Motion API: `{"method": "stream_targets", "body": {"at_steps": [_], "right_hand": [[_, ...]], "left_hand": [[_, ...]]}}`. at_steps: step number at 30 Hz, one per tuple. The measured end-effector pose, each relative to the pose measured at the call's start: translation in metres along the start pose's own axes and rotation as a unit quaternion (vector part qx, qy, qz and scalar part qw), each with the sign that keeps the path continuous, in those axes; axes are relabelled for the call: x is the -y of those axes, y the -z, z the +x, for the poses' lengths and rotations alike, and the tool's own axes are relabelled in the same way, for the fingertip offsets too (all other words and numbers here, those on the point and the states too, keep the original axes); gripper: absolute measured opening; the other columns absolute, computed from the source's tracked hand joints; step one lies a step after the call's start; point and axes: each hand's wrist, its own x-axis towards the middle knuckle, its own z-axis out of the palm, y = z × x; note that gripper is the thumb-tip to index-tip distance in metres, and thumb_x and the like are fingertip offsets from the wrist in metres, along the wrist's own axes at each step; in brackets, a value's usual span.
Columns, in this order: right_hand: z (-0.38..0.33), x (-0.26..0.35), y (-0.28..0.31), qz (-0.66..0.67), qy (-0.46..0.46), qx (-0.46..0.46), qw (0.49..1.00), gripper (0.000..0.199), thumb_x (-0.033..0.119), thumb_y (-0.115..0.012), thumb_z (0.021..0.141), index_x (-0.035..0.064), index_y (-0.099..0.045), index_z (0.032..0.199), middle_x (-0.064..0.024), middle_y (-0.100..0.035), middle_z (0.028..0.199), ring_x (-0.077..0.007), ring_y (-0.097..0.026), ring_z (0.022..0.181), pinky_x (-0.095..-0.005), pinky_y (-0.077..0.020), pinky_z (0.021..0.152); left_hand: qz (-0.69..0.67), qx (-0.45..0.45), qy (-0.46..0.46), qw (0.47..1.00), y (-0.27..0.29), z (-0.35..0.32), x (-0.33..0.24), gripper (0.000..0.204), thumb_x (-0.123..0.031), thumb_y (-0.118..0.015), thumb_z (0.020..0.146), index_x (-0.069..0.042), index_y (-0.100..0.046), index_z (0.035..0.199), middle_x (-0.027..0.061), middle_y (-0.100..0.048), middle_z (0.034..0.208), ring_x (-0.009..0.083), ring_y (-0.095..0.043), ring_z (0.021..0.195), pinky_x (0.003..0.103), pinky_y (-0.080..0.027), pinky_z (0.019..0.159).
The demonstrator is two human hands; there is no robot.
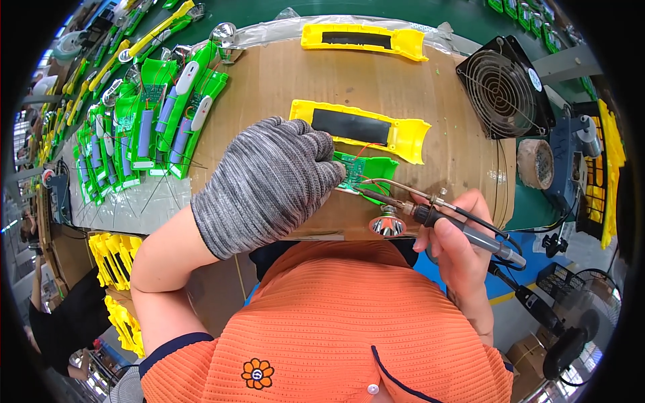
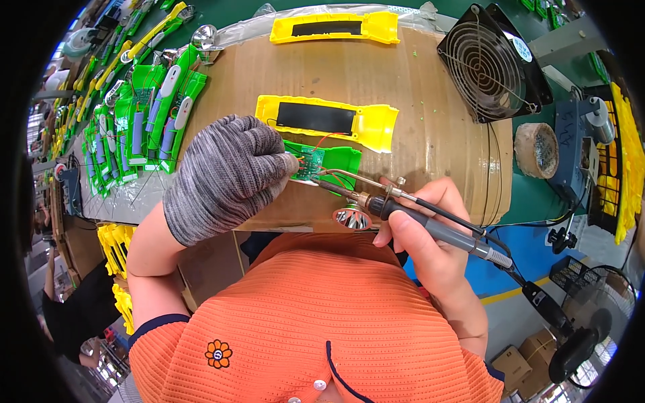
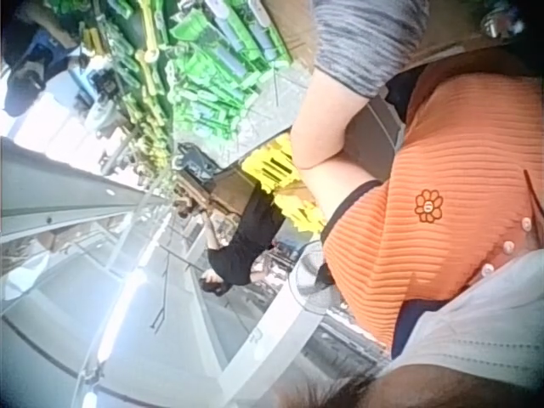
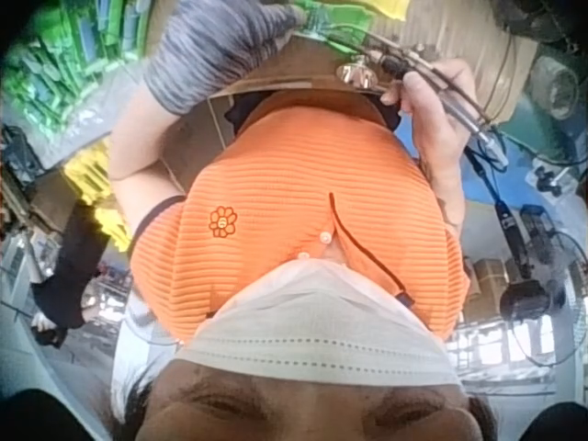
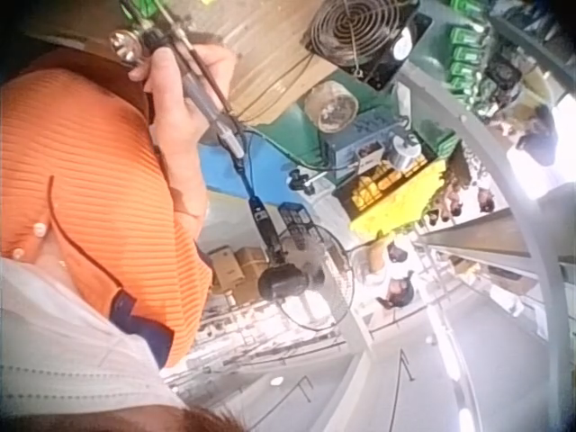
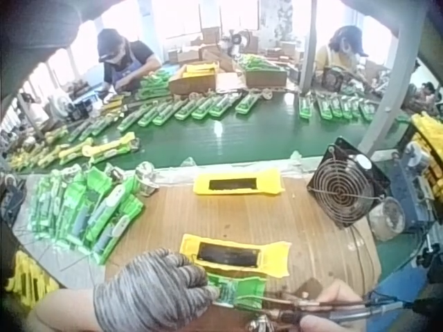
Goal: Soldering internal electronic components into flashlight housings on an assembly line.
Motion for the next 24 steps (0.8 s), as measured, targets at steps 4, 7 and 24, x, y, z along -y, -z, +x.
{"method": "stream_targets", "body": {"at_steps": [4, 7, 24], "right_hand": [[0.0007, 0.0017, -0.0015, -0.016, -0.004, 0.002, 1.0, 0.02, 0.0, -0.062, 0.091, 0.0035, -0.044, 0.097, -0.0145, -0.067, 0.088, -0.015, -0.066, 0.068, -0.023, -0.0492, 0.056], [0.0009, 0.0023, -0.0039, -0.027, -0.013, -0.002, 1.0, 0.02, 0.001, -0.063, 0.091, 0.0037, -0.044, 0.098, -0.0139, -0.067, 0.088, -0.0146, -0.066, 0.069, -0.0229, -0.0494, 0.056], [0.0029, -0.0037, -0.0053, -0.021, 0.011, 0.008, 1.0, 0.018, -0.001, -0.061, 0.092, 0.0025, -0.044, 0.097, -0.0139, -0.065, 0.083, -0.0147, -0.065, 0.067, -0.0252, -0.0517, 0.06]], "left_hand": [[-0.018, 0.005, 0.004, 1.0, 0.0008, 0.0002, 0.0001, 0.013, -0.011, -0.072, 0.074, -0.01, -0.069, 0.086, 0.0086, -0.064, 0.081, 0.0309, -0.063, 0.077, 0.042, -0.052, 0.067], [-0.024, 0.004, 0.012, 1.0, -0.0004, 0.0006, 0.001, 0.013, -0.012, -0.072, 0.074, -0.01, -0.069, 0.086, 0.0082, -0.064, 0.081, 0.0308, -0.063, 0.077, 0.043, -0.052, 0.067], [0.007, 0.01, -0.013, 1.0, 0.001, 0.0018, 0.0, 0.016, -0.014, -0.072, 0.073, -0.011, -0.07, 0.088, 0.0073, -0.063, 0.081, 0.029, -0.063, 0.08, 0.042, -0.051, 0.07]]}}
